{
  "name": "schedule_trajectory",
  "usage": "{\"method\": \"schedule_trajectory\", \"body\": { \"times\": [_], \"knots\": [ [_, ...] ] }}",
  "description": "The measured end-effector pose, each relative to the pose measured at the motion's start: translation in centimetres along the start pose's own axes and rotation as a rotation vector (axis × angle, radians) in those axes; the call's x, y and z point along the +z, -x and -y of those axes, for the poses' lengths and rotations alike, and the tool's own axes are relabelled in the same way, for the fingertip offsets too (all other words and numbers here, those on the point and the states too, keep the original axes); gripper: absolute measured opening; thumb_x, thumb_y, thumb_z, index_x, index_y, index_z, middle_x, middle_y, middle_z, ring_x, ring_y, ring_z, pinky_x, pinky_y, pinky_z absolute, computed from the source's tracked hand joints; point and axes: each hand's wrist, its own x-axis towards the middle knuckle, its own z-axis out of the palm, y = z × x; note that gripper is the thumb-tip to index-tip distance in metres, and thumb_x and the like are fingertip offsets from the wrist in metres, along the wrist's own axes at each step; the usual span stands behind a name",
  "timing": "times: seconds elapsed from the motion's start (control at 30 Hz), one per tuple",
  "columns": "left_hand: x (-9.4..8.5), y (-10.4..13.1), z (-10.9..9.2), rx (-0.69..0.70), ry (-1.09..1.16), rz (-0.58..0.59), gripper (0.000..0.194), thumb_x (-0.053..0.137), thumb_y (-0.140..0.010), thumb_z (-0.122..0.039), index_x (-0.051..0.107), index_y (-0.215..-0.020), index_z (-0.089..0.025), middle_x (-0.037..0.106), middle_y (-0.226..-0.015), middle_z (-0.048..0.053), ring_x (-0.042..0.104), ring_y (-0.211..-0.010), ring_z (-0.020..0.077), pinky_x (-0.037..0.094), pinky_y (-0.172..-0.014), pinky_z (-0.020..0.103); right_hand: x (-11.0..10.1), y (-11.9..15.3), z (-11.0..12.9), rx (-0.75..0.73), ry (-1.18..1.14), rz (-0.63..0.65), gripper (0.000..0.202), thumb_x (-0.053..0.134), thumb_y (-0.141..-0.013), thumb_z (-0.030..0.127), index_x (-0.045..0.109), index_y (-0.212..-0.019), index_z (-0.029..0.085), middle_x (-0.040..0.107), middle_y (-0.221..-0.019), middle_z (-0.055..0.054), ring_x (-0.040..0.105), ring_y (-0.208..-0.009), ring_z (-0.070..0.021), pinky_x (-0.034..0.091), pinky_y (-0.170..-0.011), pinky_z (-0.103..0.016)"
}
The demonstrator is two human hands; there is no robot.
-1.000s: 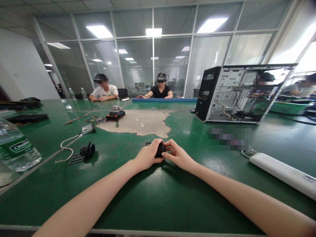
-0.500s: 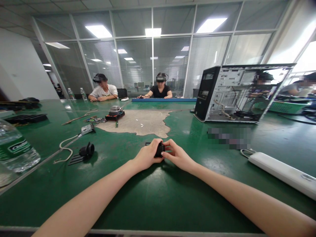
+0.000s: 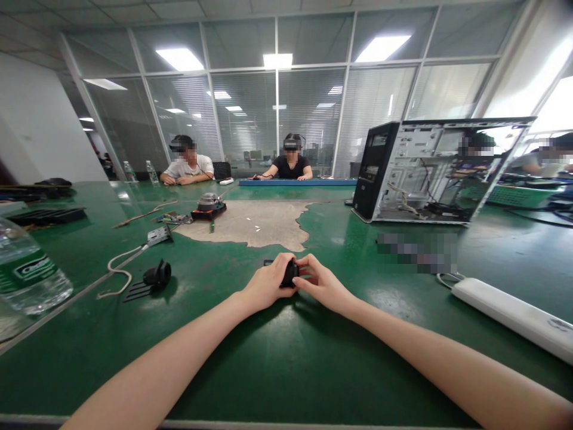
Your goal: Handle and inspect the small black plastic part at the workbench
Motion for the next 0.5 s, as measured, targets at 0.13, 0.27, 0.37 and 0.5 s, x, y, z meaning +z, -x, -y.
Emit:
{"method": "schedule_trajectory", "body": {
  "times": [0.13,0.27,0.37,0.5],
  "knots": [
    [0.06,0.01,0.05,0.003,0.009,-0.007,0.057,0.06,-0.07,-0.032,0.028,-0.116,-0.023,0.047,-0.114,0.005,0.059,-0.086,0.0235,0.047,-0.071,0.034,0.22,-0.04,0.08,-0.007,0.033,-0.063,0.017,0.051,-0.078,0.029,0.047,-0.092,0.02,0.053,-0.091,-0.002,0.057,-0.086,-0.0155,0.052,-0.069,-0.029],
    [0.0,0.02,-0.01,-0.008,0.023,0.003,0.054,0.06,-0.07,-0.032,0.03,-0.115,-0.024,0.048,-0.112,0.004,0.058,-0.087,0.0225,0.046,-0.072,0.033,0.33,-0.23,-0.06,0.027,0.039,-0.063,0.021,0.051,-0.078,0.028,0.045,-0.097,0.02,0.053,-0.094,-0.004,0.055,-0.089,-0.0163,0.052,-0.071,-0.03],
    [-0.12,0.03,-0.09,-0.007,0.036,0.0,0.055,0.06,-0.07,-0.032,0.03,-0.115,-0.024,0.047,-0.113,0.004,0.058,-0.087,0.0222,0.046,-0.072,0.033,0.24,-0.12,0.12,0.038,0.053,-0.008,0.02,0.048,-0.081,0.027,0.045,-0.098,0.019,0.055,-0.092,-0.004,0.057,-0.083,-0.015,0.052,-0.073,-0.032],
    [-0.13,0.05,-0.1,-0.004,0.034,0.003,0.057,0.06,-0.069,-0.029,0.029,-0.116,-0.024,0.047,-0.114,0.005,0.058,-0.086,0.0225,0.046,-0.072,0.034,0.17,0.25,0.45,-0.051,0.087,-0.004,0.018,0.05,-0.079,0.026,0.045,-0.096,0.021,0.053,-0.096,-0.004,0.056,-0.087,-0.0155,0.052,-0.074,-0.031]
  ]
}}
